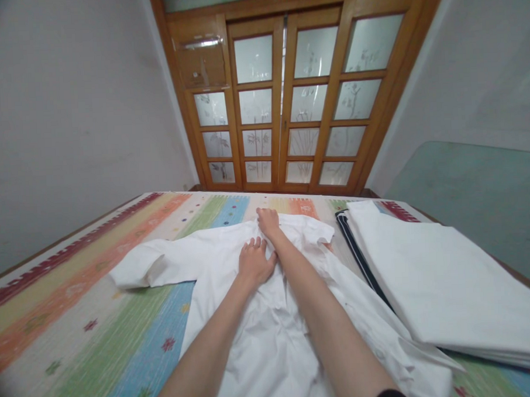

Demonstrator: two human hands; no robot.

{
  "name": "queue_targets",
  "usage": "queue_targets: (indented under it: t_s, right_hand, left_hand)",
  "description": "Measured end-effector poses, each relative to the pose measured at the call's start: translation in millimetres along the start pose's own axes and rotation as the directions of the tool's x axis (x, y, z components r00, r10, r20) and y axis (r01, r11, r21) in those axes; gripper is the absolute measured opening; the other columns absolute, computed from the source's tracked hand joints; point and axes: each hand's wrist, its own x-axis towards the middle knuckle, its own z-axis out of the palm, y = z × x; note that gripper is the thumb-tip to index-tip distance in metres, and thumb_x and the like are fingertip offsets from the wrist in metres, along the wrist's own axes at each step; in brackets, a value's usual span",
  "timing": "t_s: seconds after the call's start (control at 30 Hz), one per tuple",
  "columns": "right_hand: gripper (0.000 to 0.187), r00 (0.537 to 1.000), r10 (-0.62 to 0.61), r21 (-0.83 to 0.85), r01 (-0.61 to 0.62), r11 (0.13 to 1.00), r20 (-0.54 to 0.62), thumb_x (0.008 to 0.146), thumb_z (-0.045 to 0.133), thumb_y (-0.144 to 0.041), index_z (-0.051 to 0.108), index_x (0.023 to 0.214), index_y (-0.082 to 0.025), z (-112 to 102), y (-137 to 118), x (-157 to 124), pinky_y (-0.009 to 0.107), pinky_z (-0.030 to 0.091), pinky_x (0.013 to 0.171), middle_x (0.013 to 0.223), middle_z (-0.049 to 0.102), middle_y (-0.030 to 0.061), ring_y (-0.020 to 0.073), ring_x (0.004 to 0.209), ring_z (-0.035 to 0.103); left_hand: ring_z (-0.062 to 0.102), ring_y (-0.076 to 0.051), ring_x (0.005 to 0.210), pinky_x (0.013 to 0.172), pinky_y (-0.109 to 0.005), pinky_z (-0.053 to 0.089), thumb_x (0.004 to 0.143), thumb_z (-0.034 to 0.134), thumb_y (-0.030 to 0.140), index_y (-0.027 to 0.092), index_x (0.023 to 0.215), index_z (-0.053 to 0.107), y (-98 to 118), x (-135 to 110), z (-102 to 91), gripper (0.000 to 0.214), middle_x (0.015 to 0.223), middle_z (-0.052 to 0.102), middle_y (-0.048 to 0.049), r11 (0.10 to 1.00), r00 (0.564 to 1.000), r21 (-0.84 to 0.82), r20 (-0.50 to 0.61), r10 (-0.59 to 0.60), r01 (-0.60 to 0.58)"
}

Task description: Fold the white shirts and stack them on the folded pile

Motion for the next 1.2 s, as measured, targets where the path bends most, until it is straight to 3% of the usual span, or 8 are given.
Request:
queue_targets:
  t_s: [0.17,0.3,0.4,0.57,0.63,0.73,0.93,1.2]
  right_hand:
    - [0.04,0.999,-0.046,-0.141,0.043,0.989,-0.017,0.089,0.041,-0.007,0.06,0.124,-0.011,-9.0,-13.8,-13.7,0.042,0.037,0.1,0.129,0.057,0.0224,0.0309,0.124,0.049]
    - [0.038,0.987,-0.136,-0.227,0.152,0.962,0.087,0.088,0.041,-0.009,0.065,0.117,-0.01,-12.2,-21.7,-20.9,0.038,0.039,0.098,0.127,0.059,0.0218,0.0288,0.12,0.052]
    - [0.035,0.972,-0.172,-0.226,0.206,0.952,0.159,0.089,0.043,-0.013,0.068,0.114,-0.008,-11.7,-20.7,-29.5,0.038,0.039,0.1,0.127,0.06,0.0224,0.0294,0.123,0.051]
    - [0.043,0.95,-0.217,-0.205,0.264,0.943,0.225,0.098,0.036,-0.026,0.058,0.131,-0.007,-10.3,-0.8,-64.7,0.041,0.032,0.109,0.144,0.049,0.0209,0.0297,0.138,0.038]
    - [0.051,0.959,-0.19,-0.177,0.229,0.957,0.21,0.101,0.031,-0.031,0.046,0.141,-0.005,-8.3,8.5,-82.3,0.04,0.029,0.111,0.152,0.039,0.0199,0.0286,0.142,0.032]
    - [0.057,0.986,-0.115,-0.096,0.127,0.987,0.123,0.101,0.028,-0.034,0.035,0.148,-0.002,-3.5,16.9,-101.5,0.041,0.022,0.115,0.156,0.03,0.0193,0.0275,0.146,0.024]
    - [0.055,0.993,-0.089,-0.01,0.09,0.996,0.078,0.1,0.03,-0.032,0.039,0.146,-0.002,-0.2,17.9,-104.0,0.04,0.02,0.117,0.154,0.034,0.0184,0.0256,0.146,0.026]
    - [0.053,0.999,0.002,0.035,-0.003,0.999,0.044,0.101,0.029,-0.033,0.043,0.144,-0.004,1.7,15.2,-98.4,0.041,0.019,0.117,0.154,0.036,0.0166,0.0265,0.145,0.028]
  left_hand:
    - [0.042,-0.032,0.136,0.113,-0.047,0.03,0.091,0.041,0.042,0.01,0.136,0.053,-6.4,0.8,-10.5,0.056,0.145,0.05,-0.0175,0.998,0.997,0.011,0.033,0.063,-0.064]
    - [0.046,-0.029,0.133,0.112,-0.043,0.032,0.09,0.044,0.037,0.01,0.13,0.057,-8.0,0.9,-15.2,0.05,0.14,0.055,-0.0168,0.997,0.997,-0.024,0.023,0.08,-0.079]
    - [0.056,-0.026,0.122,0.105,-0.038,0.038,0.091,0.042,0.031,0.014,0.116,0.067,-10.7,3.9,-19.1,0.04,0.128,0.064,-0.0143,0.997,0.998,-0.056,0.032,0.063,-0.061]
    - [0.068,-0.02,0.095,0.087,-0.028,0.047,0.091,0.038,0.023,0.018,0.093,0.075,-25.4,14.9,-30.1,0.037,0.098,0.075,-0.0076,0.998,0.999,-0.066,0.049,-0.013,0.017]
    - [0.067,-0.019,0.097,0.088,-0.028,0.046,0.092,0.035,0.019,0.018,0.096,0.075,-37.0,19.8,-36.3,0.04,0.099,0.075,-0.0069,0.997,0.998,-0.049,0.016,-0.06,0.06]
    - [0.059,-0.024,0.115,0.098,-0.034,0.042,0.088,0.039,0.014,0.015,0.109,0.071,-59.1,25.6,-44.9,0.038,0.116,0.07,-0.0123,0.991,0.989,0.011,-0.062,-0.135,0.136]
    - [0.057,-0.028,0.116,0.1,-0.037,0.041,0.086,0.043,0.02,0.011,0.111,0.068,-93.9,37.5,-53.8,0.036,0.118,0.068,-0.0169,0.977,0.986,0.132,-0.02,-0.167,0.168]
    - [0.062,-0.031,0.112,0.091,-0.041,0.047,0.091,0.038,0.039,0.014,0.111,0.07,-110.7,54.1,-59.0,0.045,0.117,0.069,-0.0175,0.961,0.97,0.204,0.112,-0.214,0.189]
